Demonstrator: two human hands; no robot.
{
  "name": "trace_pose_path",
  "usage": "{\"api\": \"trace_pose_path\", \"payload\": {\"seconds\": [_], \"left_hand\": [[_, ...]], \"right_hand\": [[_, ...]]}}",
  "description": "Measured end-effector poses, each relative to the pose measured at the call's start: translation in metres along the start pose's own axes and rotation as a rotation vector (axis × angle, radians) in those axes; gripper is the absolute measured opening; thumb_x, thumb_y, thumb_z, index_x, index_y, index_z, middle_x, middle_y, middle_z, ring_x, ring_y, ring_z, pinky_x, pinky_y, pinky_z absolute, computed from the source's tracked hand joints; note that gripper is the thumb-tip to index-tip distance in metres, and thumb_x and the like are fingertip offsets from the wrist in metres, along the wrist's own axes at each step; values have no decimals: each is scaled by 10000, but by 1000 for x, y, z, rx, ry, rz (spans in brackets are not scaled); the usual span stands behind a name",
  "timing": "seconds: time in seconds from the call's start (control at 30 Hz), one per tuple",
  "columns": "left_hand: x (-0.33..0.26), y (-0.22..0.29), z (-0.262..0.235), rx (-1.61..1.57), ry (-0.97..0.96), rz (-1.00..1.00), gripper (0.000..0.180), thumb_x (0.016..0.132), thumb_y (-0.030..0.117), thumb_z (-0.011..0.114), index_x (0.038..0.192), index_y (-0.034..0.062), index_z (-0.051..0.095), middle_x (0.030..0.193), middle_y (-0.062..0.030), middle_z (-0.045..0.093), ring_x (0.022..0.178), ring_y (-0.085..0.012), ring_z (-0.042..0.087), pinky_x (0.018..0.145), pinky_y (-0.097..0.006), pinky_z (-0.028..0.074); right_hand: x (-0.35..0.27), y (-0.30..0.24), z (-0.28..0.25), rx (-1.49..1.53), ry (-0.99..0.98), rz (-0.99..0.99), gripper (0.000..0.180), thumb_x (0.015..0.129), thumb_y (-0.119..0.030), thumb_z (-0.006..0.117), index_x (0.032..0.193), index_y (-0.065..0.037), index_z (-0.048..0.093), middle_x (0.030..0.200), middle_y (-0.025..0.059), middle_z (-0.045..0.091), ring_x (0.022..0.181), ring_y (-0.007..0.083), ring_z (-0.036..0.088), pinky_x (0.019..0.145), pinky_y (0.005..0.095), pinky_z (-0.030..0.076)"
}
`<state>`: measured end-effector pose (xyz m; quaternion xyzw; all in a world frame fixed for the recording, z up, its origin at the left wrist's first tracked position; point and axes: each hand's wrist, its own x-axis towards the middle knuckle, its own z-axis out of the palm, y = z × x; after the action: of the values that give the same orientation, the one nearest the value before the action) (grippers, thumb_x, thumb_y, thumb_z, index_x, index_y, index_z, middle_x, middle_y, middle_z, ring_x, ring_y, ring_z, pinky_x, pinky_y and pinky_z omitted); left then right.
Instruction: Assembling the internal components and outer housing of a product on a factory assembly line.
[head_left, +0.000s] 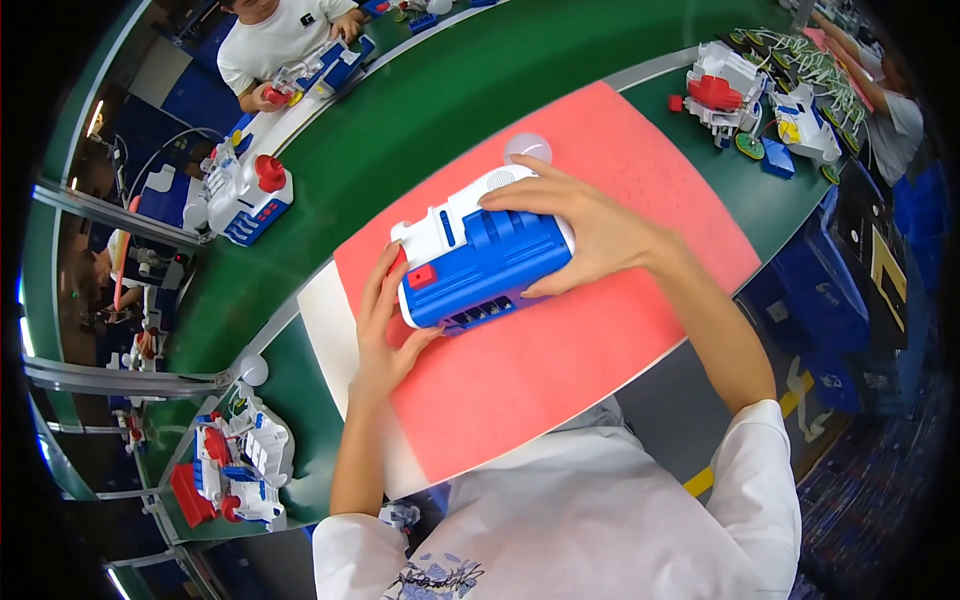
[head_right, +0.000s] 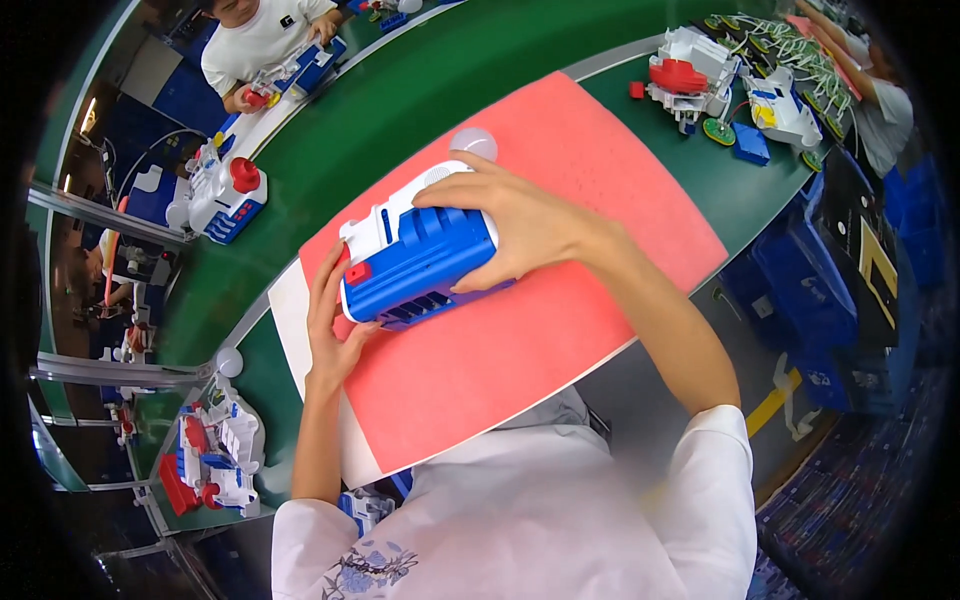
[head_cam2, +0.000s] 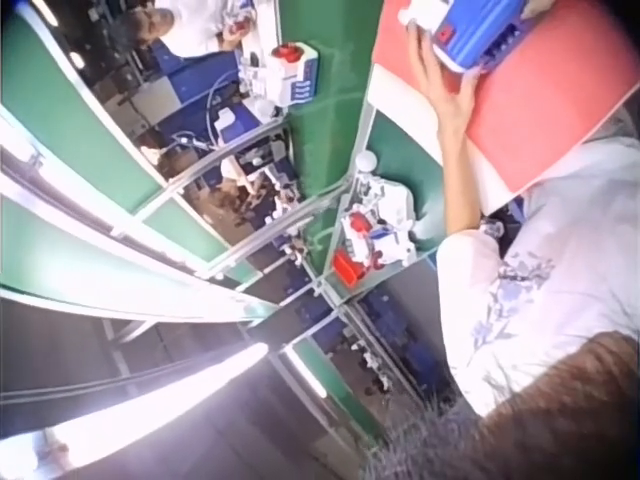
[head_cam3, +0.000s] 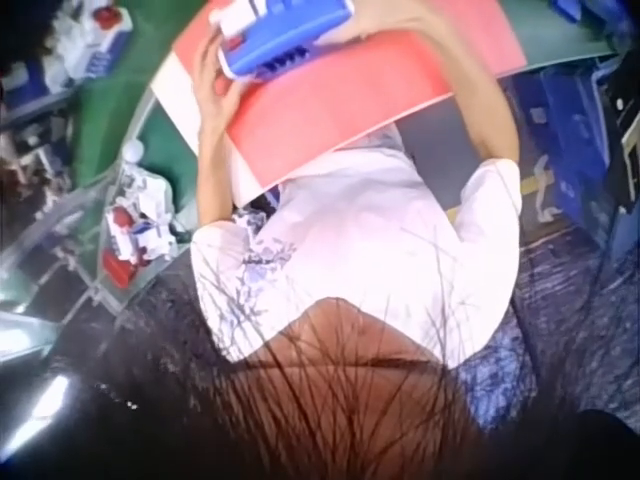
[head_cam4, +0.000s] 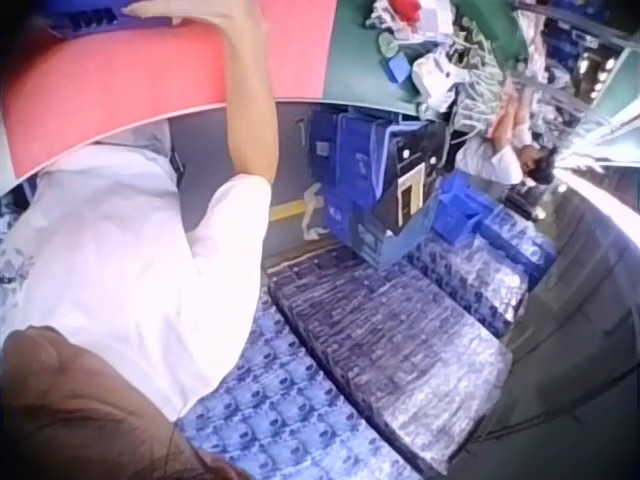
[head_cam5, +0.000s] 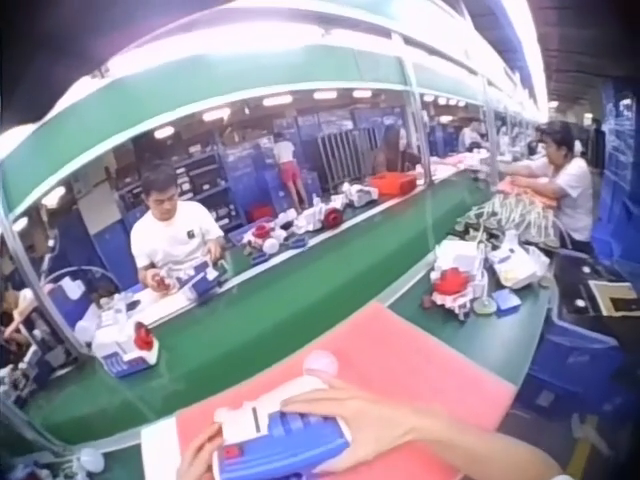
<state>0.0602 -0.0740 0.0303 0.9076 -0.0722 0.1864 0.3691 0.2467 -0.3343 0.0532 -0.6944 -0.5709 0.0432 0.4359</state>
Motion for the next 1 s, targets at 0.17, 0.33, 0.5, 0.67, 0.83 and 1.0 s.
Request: {"api": "trace_pose_path", "payload": {"seconds": [0.17, 0.33, 0.5, 0.67, 0.83, 1.0], "left_hand": [[-7, 4, 3, -40, 56, -31, 782, 749, 258, 853, 1414, 57, 495, 1573, -186, 296, 1435, -376, 342, 1112, -480, 422], [-12, 3, -4, -108, 0, -186, 816, 654, 253, 922, 1370, 110, 558, 1584, -190, 283, 1475, -383, 272, 1162, -502, 326], [6, 5, -10, -685, 153, -633, 535, 1016, 449, 505, 1401, 79, 467, 1396, -147, 488, 1287, -251, 497, 1038, -398, 443], [34, 17, -23, -611, -59, -773, 643, 917, 293, 693, 1447, 32, 437, 1187, -118, 630, 1155, -176, 570, 988, -311, 449], [8, 49, -10, -607, 56, -632, 783, 650, 60, 818, 1372, -15, 523, 1204, -97, 640, 1133, -170, 595, 1028, -336, 442], [-23, 71, -9, -527, 23, -494, 846, 595, 62, 904, 1340, -9, 509, 1247, -142, 599, 1179, -245, 587, 1039, -400, 440]], "right_hand": [[8, -3, -6, -44, -96, -70, 885, 589, -340, 902, 1366, -87, 563, 1448, 158, 499, 1412, 393, 361, 1187, 509, 268], [-27, -8, 17, 172, 191, 264, 1051, 600, -362, 922, 1485, -99, 419, 1561, 260, 238, 1438, 440, 286, 1155, 490, 326], [-23, -31, 37, 800, 350, 519, 795, 907, -188, 696, 1534, 22, 255, 1443, 177, 465, 1354, 225, 434, 1116, 347, 344], [-59, -34, 36, 718, 310, 332, 946, 819, -82, 757, 1564, -8, 180, 1538, 168, 344, 1414, 255, 372, 1152, 394, 312], [-74, -43, 39, 827, 312, 400, 1063, 728, -88, 833, 1549, -41, 160, 1557, 178, 284, 1466, 284, 277, 1202, 432, 211], [-72, -64, 44, 950, 300, 784, 1128, 644, -347, 936, 1492, 12, 285, 1429, 148, 448, 1329, 252, 448, 1082, 386, 382]]}}
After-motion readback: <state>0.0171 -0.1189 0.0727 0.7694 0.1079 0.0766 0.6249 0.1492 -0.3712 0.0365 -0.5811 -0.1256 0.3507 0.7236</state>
